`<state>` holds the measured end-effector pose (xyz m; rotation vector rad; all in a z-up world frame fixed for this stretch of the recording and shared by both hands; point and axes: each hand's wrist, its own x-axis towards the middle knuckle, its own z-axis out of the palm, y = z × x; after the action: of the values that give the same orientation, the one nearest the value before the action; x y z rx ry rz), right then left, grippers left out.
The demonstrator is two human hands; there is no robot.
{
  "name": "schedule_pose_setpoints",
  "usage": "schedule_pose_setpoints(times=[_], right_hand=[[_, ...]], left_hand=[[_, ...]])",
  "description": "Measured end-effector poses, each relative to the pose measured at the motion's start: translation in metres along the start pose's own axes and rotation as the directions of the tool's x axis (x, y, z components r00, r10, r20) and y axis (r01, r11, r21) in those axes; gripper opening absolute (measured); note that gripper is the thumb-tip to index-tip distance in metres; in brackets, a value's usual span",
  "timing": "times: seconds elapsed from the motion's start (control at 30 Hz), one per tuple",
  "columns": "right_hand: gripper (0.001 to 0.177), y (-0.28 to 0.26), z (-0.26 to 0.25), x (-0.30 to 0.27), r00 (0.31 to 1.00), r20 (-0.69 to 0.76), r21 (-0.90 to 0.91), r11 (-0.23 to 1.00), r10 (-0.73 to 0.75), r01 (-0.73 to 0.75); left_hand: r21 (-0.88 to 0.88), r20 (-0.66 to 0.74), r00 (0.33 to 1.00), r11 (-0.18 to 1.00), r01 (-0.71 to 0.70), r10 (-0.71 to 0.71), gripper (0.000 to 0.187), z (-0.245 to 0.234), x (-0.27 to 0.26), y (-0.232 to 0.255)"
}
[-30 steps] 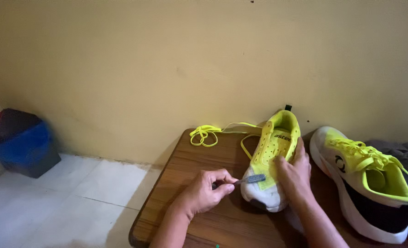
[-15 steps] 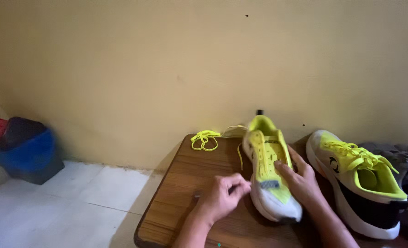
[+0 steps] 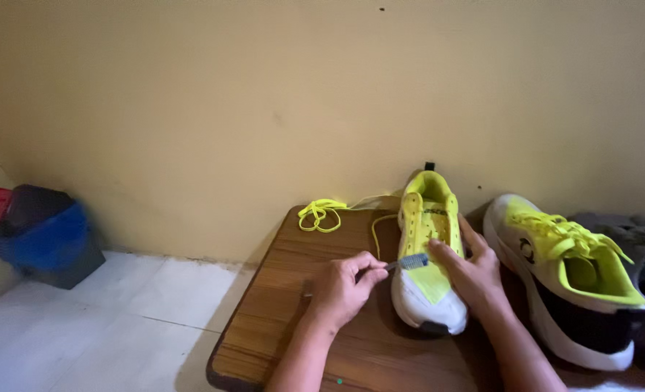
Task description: The person scrubs a yellow and white sneaker with a small brush, focusing on the sole, heel, and upper surfaces. The shoe is rotated and repositioned on a wooden table to access different areas while the other shoe remains nearby.
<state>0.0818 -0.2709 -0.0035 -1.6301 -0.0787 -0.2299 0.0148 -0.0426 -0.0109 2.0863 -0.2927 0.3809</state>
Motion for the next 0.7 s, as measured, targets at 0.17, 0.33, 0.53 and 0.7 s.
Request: schedule_pose_setpoints(times=[0.17,0.33,0.53,0.7], right_hand=[[0.088,-0.006,-0.001,-0.006,0.992,-0.041,-0.064,0.991,-0.120,0.117],[0.088,-0.002,-0.005,-0.013,0.991,-0.133,-0.219,0.975,-0.003,-0.027],[0.091,0.004,0.004,-0.025,0.995,-0.096,-0.195,0.980,0.026,-0.045],[0.074,0.000,0.008,-0.042,0.982,-0.189,-0.091,0.995,0.019,-0.037]], left_hand=[[-0.217,0.253,0.965,0.976,-0.008,0.065,0.011,-0.005,-0.006,-0.005],[-0.043,0.100,0.995,0.999,-0.022,0.026,0.012,-0.005,-0.011,-0.003],[0.120,-0.065,0.996,0.991,-0.056,0.065,0.016,-0.005,-0.019,0.016],[0.029,0.122,0.992,1.000,-0.003,-0.001,0.016,-0.022,-0.031,0.016]])
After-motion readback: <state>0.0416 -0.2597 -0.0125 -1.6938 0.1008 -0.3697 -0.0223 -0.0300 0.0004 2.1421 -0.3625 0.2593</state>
